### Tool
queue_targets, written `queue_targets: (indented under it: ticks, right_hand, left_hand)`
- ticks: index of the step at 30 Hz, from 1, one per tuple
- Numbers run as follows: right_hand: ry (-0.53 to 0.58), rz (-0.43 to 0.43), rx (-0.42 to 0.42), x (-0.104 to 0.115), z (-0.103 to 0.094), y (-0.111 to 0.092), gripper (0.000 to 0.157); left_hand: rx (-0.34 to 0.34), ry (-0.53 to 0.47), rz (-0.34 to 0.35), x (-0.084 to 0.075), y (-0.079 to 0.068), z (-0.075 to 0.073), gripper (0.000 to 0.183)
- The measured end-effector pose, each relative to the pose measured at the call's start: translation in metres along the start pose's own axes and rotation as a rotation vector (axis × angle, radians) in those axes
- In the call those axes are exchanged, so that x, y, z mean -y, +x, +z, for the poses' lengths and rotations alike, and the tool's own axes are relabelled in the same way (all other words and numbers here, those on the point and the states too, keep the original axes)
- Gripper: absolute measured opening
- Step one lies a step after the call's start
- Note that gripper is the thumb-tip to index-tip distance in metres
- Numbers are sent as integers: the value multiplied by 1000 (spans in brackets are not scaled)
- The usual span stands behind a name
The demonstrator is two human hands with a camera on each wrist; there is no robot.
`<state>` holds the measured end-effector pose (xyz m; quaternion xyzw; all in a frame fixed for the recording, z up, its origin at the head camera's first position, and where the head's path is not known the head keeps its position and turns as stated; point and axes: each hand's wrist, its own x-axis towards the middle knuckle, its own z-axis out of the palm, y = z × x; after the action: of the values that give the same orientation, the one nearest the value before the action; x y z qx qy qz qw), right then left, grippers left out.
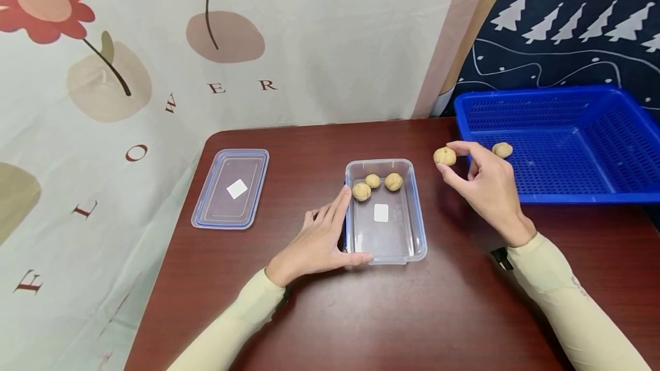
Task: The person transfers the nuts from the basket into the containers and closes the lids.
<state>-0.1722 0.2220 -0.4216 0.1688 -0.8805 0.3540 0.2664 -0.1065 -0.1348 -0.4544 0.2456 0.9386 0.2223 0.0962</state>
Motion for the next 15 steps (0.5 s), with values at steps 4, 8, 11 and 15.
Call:
queue_targets:
  ticks: [4,8,11,15]
  right_hand:
    - [-5,-20,41,8,6,1,43]
    - [-4,-41,72,15,13,0,44]
    - [8,-46,103,18,19,-2,45]
    - [23,-32,148,23,27,-5,45]
  left_hand:
    - [-1,7,11,-1,3,-1,138]
    - [-3,8,12,-2,3,-2,139]
    - [-6,5,12,-2,2,-2,139]
    - [-6,3,8,-2,0,-2,139]
